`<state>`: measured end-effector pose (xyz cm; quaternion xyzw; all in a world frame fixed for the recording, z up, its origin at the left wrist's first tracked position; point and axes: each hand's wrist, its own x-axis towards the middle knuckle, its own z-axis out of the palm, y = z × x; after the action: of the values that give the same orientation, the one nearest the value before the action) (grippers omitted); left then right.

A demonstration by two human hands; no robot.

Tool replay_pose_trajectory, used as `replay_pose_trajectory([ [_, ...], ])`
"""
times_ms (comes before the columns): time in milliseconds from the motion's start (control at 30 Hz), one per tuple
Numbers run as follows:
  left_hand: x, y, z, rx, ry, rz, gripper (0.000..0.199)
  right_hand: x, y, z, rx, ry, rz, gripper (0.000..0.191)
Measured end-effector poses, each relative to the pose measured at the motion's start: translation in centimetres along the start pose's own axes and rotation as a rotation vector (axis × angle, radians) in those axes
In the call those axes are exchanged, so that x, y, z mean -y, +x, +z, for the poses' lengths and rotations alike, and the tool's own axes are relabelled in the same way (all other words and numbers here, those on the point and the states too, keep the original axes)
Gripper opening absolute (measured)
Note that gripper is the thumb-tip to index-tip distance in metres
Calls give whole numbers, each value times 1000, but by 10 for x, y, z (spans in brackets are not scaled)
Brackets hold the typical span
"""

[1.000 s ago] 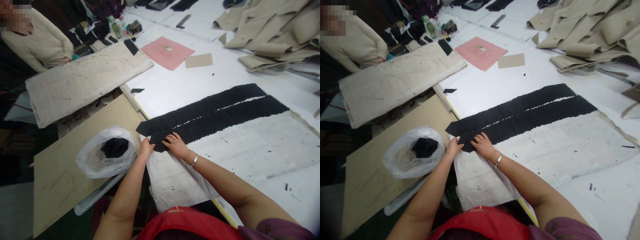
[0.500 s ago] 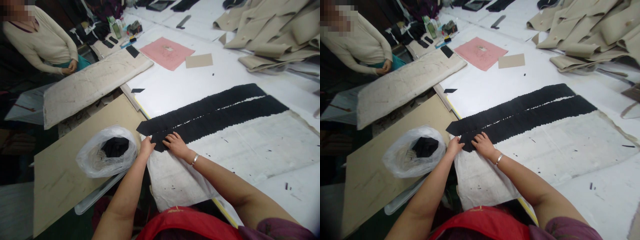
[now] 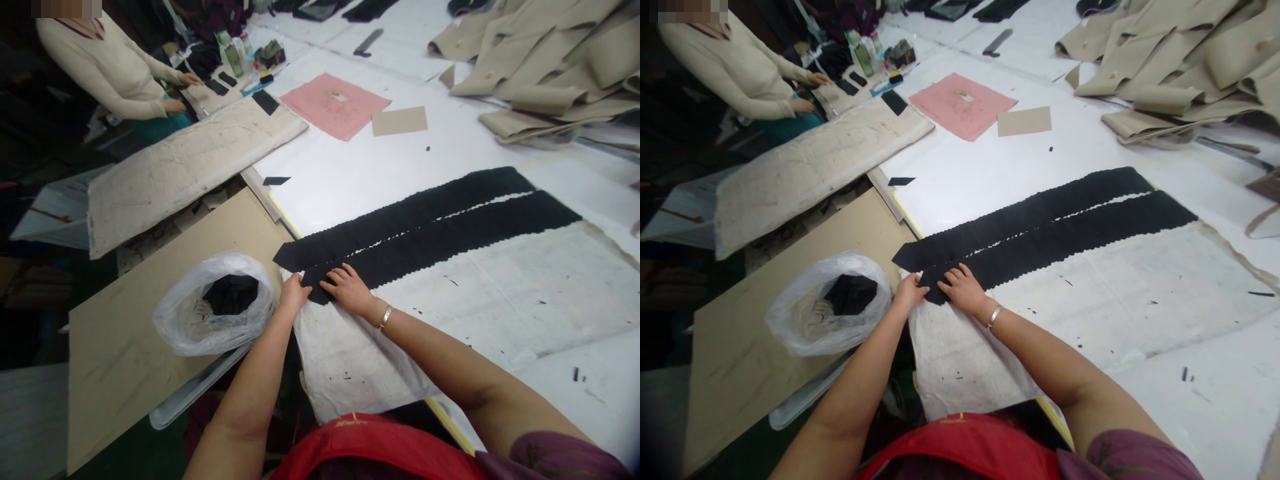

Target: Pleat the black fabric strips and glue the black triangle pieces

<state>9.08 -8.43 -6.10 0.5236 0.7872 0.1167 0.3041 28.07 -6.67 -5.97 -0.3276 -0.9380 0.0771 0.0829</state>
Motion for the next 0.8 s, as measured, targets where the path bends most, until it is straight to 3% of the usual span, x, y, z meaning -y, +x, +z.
replay_pose_trajectory([
  [300,2,1,-5,75,-91,-55,17,-1,-2,5,-12,-7,-6,37],
  [800,6,6,-4,99,-84,-56,15,-4,-3,10,-13,21,-14,39],
])
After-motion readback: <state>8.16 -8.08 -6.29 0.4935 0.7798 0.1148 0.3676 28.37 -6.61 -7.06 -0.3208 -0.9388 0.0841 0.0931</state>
